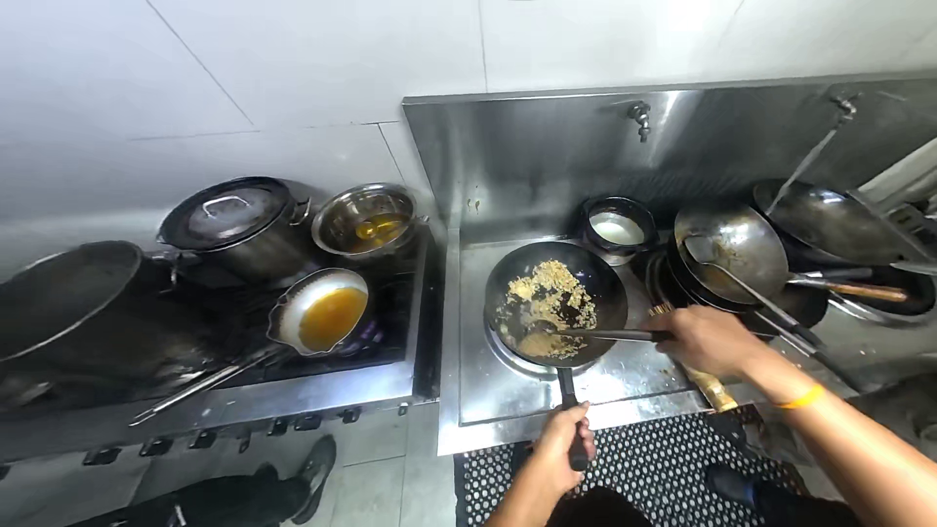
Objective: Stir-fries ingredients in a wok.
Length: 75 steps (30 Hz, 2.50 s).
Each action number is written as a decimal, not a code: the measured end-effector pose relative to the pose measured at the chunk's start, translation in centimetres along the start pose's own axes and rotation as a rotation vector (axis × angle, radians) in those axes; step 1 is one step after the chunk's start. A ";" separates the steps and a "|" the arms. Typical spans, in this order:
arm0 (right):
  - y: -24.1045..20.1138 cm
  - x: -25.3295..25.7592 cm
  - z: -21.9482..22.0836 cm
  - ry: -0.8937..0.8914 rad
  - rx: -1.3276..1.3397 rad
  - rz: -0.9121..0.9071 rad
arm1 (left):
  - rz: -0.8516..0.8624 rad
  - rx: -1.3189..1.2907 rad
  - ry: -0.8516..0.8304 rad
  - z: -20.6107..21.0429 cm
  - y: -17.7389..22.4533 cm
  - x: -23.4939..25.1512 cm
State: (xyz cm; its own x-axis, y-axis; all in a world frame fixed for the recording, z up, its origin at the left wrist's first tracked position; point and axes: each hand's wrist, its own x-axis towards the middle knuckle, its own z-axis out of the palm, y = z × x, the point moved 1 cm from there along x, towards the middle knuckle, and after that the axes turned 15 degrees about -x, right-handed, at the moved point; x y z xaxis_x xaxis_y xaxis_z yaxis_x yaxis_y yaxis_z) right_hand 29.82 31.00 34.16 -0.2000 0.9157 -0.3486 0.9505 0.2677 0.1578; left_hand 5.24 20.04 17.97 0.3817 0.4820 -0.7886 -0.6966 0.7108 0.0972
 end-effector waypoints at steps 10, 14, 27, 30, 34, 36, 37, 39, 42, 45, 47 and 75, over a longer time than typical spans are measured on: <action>10.2 -9.9 0.8 -0.339 0.891 -0.054 | -0.061 -0.108 -0.014 4.7 -3.4 -8.5; 4.9 -5.8 9.6 -0.063 0.397 0.114 | 0.014 -0.163 -0.066 1.9 -3.9 -2.4; 5.1 -4.4 7.1 -0.248 0.468 0.035 | 0.007 -0.243 -0.089 3.9 -3.2 -1.7; 2.8 -3.3 13.5 -0.032 0.319 0.094 | 0.033 -0.091 -0.089 0.0 -9.9 -5.0; 5.6 -6.5 11.1 -0.256 0.434 -0.004 | -0.033 0.063 0.064 -0.1 -13.0 -12.3; 7.3 -7.5 8.3 -0.469 0.592 -0.039 | -0.065 -0.024 0.043 2.5 -10.1 -12.0; 8.0 -7.2 7.3 -0.535 0.655 -0.025 | -0.051 -0.097 0.022 4.0 -7.9 -10.4; 8.2 -5.5 6.6 -0.538 0.698 0.021 | 0.000 -0.196 -0.016 5.8 -3.8 -5.4; 5.1 -2.2 11.2 -0.262 0.442 0.095 | 0.060 -0.179 -0.074 2.8 -4.9 -0.6; 1.9 -2.8 15.9 -0.019 0.313 0.164 | 0.065 0.013 -0.028 -0.3 -11.6 -5.9; 1.8 -5.2 14.3 -0.017 0.374 0.135 | 0.031 0.079 0.080 -0.4 -12.8 -9.6; -4.4 8.0 3.2 -0.155 0.096 0.040 | -0.030 0.062 -0.099 -2.5 1.5 3.1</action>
State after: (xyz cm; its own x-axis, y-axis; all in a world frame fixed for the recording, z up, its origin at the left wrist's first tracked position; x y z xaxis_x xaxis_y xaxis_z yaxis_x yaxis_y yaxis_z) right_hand 24.76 36.18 27.76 -0.1299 0.8657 -0.4835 0.9767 0.1956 0.0878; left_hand 3.88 21.35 14.14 0.4622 0.5060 -0.7282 -0.6464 0.7545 0.1140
